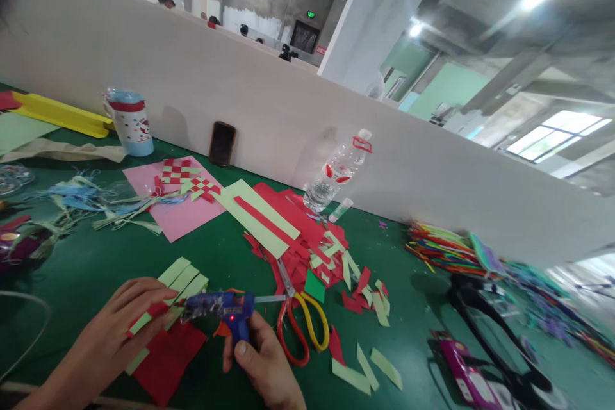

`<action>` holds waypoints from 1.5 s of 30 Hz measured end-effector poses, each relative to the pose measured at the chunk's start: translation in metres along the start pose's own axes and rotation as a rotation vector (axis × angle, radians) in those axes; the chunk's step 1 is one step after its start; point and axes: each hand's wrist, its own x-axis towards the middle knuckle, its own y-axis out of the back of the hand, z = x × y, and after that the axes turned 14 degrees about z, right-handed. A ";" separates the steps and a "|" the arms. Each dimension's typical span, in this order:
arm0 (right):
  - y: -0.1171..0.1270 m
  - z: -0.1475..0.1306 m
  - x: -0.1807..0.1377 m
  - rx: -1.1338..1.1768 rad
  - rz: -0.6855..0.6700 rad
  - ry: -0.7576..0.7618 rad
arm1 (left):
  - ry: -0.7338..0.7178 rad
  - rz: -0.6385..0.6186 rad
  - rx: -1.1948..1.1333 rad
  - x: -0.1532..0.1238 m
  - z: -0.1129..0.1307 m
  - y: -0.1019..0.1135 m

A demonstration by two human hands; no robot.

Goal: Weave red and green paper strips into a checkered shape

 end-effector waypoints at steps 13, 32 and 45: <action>0.003 -0.001 -0.002 -0.104 -0.019 -0.001 | 0.021 -0.038 -0.083 0.002 0.002 -0.004; 0.003 0.000 -0.003 -0.070 0.007 -0.016 | 0.258 -0.139 -0.073 -0.008 -0.002 0.000; -0.004 -0.008 -0.003 0.050 0.127 0.022 | 0.432 -0.107 -0.052 -0.019 -0.021 0.017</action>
